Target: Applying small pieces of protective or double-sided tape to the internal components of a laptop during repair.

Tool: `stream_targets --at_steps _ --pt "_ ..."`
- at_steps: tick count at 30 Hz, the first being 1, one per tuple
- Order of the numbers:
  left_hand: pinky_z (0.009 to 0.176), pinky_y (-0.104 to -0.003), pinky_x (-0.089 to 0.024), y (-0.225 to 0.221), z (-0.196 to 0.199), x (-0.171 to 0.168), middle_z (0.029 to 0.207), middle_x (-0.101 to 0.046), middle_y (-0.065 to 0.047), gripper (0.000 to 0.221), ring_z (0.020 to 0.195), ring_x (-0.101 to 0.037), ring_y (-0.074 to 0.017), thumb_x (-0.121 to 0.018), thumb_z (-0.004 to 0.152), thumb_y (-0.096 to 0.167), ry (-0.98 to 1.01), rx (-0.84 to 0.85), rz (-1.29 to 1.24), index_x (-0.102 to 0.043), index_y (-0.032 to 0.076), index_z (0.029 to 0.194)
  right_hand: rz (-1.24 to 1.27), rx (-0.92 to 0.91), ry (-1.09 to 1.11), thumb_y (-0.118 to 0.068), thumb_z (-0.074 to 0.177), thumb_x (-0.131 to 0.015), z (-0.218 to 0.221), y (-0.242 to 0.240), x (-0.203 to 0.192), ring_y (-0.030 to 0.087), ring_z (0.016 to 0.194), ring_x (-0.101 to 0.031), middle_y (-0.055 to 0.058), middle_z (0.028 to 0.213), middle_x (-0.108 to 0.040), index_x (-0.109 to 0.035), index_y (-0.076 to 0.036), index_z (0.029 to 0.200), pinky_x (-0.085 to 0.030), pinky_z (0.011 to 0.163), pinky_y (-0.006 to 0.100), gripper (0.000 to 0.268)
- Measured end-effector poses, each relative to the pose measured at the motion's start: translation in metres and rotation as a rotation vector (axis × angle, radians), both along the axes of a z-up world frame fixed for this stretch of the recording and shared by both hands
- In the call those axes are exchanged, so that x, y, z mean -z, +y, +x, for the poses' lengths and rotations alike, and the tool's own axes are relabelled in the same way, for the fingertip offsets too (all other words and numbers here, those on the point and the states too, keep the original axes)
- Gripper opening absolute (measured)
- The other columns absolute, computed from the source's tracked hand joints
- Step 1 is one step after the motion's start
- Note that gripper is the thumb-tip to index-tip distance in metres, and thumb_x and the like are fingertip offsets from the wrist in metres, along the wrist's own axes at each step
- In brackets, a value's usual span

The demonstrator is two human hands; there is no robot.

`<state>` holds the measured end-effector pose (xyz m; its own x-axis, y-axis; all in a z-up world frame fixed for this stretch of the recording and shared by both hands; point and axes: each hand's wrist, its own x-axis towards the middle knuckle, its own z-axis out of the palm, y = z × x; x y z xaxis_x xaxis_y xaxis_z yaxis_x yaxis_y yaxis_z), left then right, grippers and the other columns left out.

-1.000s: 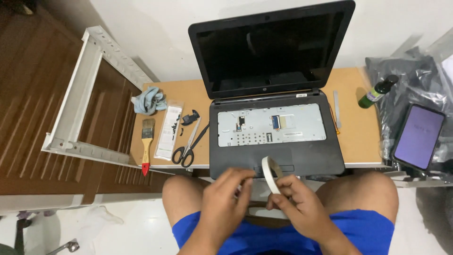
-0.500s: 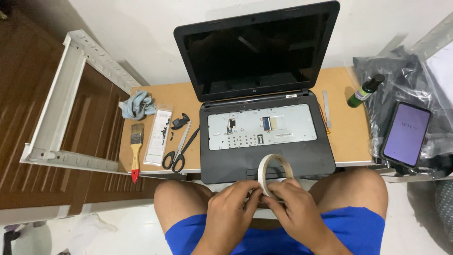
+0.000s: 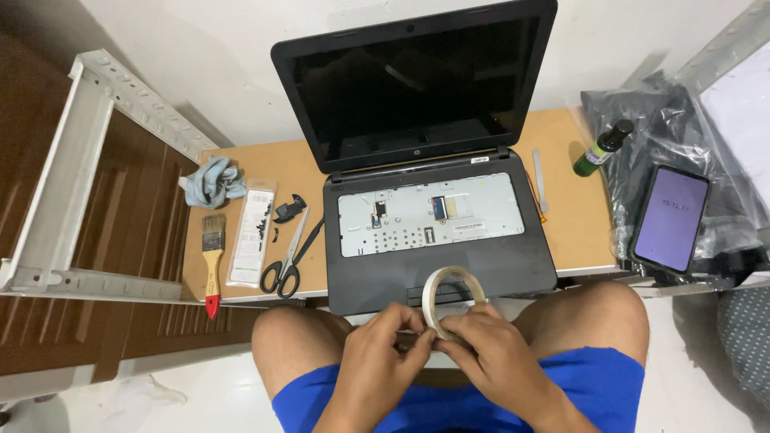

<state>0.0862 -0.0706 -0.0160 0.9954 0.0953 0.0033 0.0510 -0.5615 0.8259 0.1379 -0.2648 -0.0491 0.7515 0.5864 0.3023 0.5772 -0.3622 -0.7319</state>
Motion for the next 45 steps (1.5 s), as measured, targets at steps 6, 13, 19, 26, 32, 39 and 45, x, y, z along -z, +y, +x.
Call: stream_targets --at_steps 6,13,19,26,32,39,45 --pt "0.074 -0.028 -0.06 -0.006 -0.007 0.013 0.104 -0.081 0.005 0.015 0.091 -0.078 -0.0119 -0.073 0.092 0.019 -0.25 -0.065 0.156 -0.074 0.019 0.107 0.014 0.073 0.042 -0.026 0.095 -0.067 -0.004 0.008 -0.004 0.021 0.085 -0.07 0.0 0.1 -0.081 -0.072 -0.011 0.105 -0.052 0.084 0.034 0.019" --pt "0.085 -0.036 -0.06 -0.003 -0.008 0.0 0.137 -0.064 -0.008 0.007 0.117 -0.071 -0.0217 -0.071 0.09 0.011 -0.351 -0.024 0.149 -0.07 0.013 0.097 0.04 0.076 0.108 -0.022 0.091 -0.072 -0.008 0.013 -0.015 0.018 0.079 -0.065 -0.001 0.087 -0.071 -0.067 -0.014 0.096 -0.051 0.074 0.032 0.011" --pt "0.084 -0.03 -0.06 -0.003 -0.013 -0.012 0.117 -0.078 -0.007 0.008 0.105 -0.077 -0.0181 -0.07 0.091 0.008 -0.385 0.036 0.038 -0.067 0.011 0.098 0.142 0.071 0.238 -0.019 0.083 -0.081 -0.012 0.013 -0.018 0.015 0.087 -0.063 0.004 0.107 -0.06 -0.063 -0.012 0.099 -0.053 0.075 0.027 0.025" --pt "0.078 -0.033 -0.057 -0.007 -0.025 -0.002 0.104 -0.078 -0.003 0.006 0.091 -0.075 -0.0212 -0.069 0.094 0.016 -0.324 0.107 0.079 -0.067 0.013 0.099 0.283 -0.076 0.175 -0.036 0.093 -0.066 -0.021 0.009 -0.001 0.028 0.124 -0.064 0.012 0.126 -0.068 -0.048 -0.011 0.107 -0.024 0.122 0.053 0.033" --pt "0.063 -0.042 -0.053 -0.017 -0.064 0.06 0.084 -0.078 -0.001 0.011 0.076 -0.075 -0.0295 -0.064 0.093 0.029 0.223 0.145 0.074 -0.064 0.023 0.102 0.27 -0.137 0.614 -0.034 0.099 -0.061 -0.055 -0.007 0.04 0.016 0.081 -0.054 0.003 0.088 -0.058 -0.055 -0.011 0.089 -0.046 0.075 0.03 0.026" --pt "0.068 -0.036 -0.054 -0.011 -0.071 0.068 0.09 -0.08 0.007 0.012 0.079 -0.076 -0.0195 -0.065 0.093 0.035 0.347 0.09 0.081 -0.071 0.029 0.102 0.432 -0.026 1.043 -0.006 0.093 -0.073 -0.069 -0.01 0.071 0.016 0.089 -0.066 0.009 0.093 -0.072 -0.068 -0.003 0.088 -0.052 0.081 0.029 0.007" --pt "0.08 -0.033 -0.059 0.002 -0.069 0.058 0.1 -0.083 -0.002 0.037 0.091 -0.08 -0.0212 -0.071 0.091 0.042 0.196 -0.042 0.126 -0.072 0.025 0.123 0.362 0.13 1.097 -0.009 0.088 -0.081 -0.076 -0.014 0.105 0.012 0.069 -0.053 0.002 0.075 -0.062 -0.069 -0.006 0.077 -0.041 0.066 0.028 0.017"
